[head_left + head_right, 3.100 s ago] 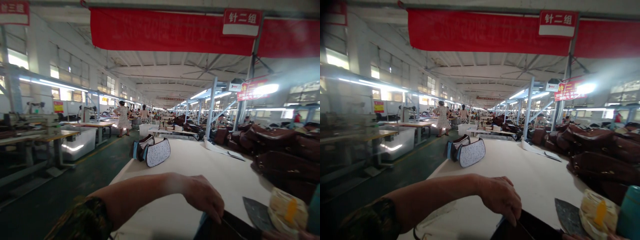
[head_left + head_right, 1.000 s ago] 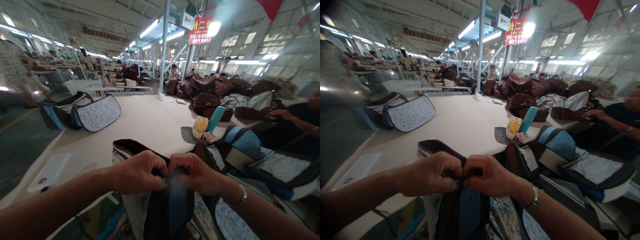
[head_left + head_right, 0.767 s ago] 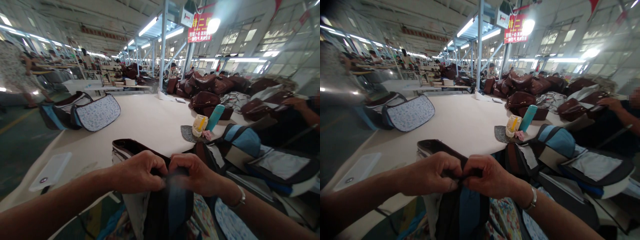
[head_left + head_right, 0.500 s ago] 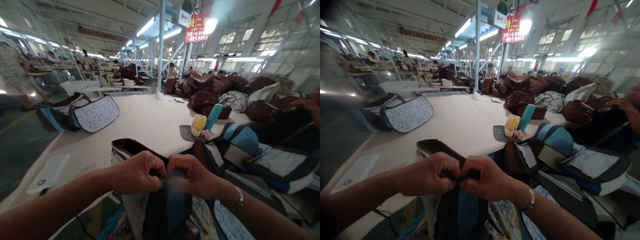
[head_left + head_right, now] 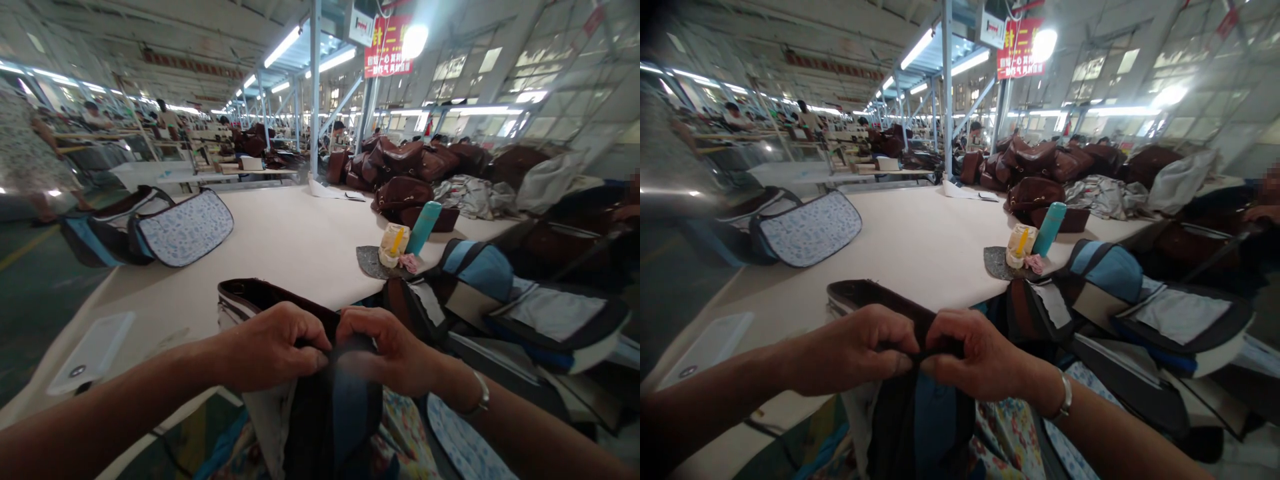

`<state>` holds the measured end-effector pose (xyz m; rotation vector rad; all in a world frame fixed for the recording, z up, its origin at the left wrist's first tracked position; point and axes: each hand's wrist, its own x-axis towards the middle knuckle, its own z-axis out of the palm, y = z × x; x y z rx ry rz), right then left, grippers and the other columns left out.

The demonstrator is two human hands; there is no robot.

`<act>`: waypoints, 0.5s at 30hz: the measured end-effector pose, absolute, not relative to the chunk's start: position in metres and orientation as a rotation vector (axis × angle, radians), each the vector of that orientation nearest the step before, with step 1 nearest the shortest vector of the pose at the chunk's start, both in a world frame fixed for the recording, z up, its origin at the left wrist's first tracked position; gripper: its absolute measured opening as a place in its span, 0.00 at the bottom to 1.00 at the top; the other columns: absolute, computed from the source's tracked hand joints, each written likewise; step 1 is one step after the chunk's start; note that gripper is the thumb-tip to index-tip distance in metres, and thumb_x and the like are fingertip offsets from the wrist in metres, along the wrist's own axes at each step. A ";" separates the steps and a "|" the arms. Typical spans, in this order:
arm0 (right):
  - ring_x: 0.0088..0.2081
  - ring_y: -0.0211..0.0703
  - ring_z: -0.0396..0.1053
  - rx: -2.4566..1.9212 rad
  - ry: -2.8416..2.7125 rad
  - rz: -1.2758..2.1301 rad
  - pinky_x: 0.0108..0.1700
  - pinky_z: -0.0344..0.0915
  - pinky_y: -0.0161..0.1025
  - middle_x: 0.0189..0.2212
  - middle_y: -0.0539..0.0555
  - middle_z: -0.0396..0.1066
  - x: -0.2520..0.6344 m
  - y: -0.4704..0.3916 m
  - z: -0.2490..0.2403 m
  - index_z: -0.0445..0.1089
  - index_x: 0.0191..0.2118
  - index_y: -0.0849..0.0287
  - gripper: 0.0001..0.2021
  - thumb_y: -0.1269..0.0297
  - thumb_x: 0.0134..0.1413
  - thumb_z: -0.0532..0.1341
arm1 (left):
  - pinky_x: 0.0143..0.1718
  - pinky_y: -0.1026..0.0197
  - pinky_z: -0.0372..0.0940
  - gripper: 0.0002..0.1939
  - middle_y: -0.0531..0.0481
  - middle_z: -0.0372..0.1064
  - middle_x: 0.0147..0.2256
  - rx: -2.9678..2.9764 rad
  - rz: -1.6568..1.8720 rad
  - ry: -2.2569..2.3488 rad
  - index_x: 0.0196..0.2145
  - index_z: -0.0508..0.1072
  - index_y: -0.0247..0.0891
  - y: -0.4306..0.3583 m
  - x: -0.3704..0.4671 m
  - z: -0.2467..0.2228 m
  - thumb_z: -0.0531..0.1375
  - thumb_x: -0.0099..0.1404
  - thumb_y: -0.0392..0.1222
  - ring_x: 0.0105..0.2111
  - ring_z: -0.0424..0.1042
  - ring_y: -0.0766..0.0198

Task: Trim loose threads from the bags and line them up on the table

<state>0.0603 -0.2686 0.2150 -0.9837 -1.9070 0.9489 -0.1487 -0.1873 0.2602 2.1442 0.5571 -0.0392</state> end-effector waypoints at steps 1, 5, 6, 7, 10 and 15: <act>0.28 0.35 0.58 -1.023 -1.899 0.943 0.30 0.55 0.34 0.27 0.47 0.63 0.059 -0.270 0.216 0.68 0.33 0.60 0.08 0.62 0.53 0.65 | 0.32 0.67 0.57 0.07 0.56 0.67 0.28 2.159 -0.033 0.547 0.32 0.76 0.35 -0.188 -0.148 0.260 0.57 0.61 0.36 0.30 0.66 0.68; 0.26 0.35 0.60 -1.274 -1.859 0.736 0.28 0.54 0.35 0.24 0.46 0.65 0.049 -0.274 0.221 0.68 0.30 0.59 0.09 0.63 0.45 0.68 | 0.32 0.67 0.56 0.06 0.56 0.65 0.28 2.273 0.033 0.484 0.29 0.74 0.35 -0.189 -0.145 0.259 0.57 0.60 0.32 0.30 0.65 0.69; 0.25 0.36 0.60 -1.316 -1.848 0.688 0.28 0.54 0.35 0.23 0.47 0.65 0.046 -0.275 0.221 0.67 0.28 0.59 0.07 0.65 0.45 0.66 | 0.32 0.67 0.56 0.07 0.56 0.66 0.28 2.303 0.051 0.481 0.30 0.75 0.35 -0.190 -0.145 0.258 0.57 0.60 0.32 0.30 0.66 0.70; 0.25 0.36 0.61 -1.339 -1.839 0.654 0.28 0.53 0.35 0.23 0.47 0.65 0.043 -0.275 0.220 0.67 0.27 0.59 0.05 0.68 0.44 0.64 | 0.33 0.67 0.56 0.07 0.56 0.67 0.28 2.335 0.068 0.482 0.31 0.75 0.35 -0.191 -0.145 0.257 0.56 0.61 0.31 0.30 0.66 0.70; 0.27 0.37 0.63 -1.332 -1.846 0.513 0.31 0.54 0.37 0.22 0.47 0.66 0.039 -0.276 0.215 0.67 0.26 0.59 0.02 0.72 0.41 0.61 | 0.34 0.67 0.56 0.09 0.54 0.69 0.30 2.419 0.108 0.493 0.33 0.77 0.34 -0.193 -0.146 0.254 0.56 0.61 0.31 0.32 0.67 0.69; 0.26 0.36 0.61 -1.137 -1.915 0.150 0.35 0.55 0.39 0.22 0.46 0.63 0.039 -0.277 0.202 0.65 0.27 0.59 0.04 0.75 0.45 0.58 | 0.34 0.66 0.56 0.08 0.55 0.70 0.29 2.329 0.064 0.583 0.34 0.78 0.35 -0.192 -0.150 0.258 0.57 0.63 0.35 0.32 0.68 0.67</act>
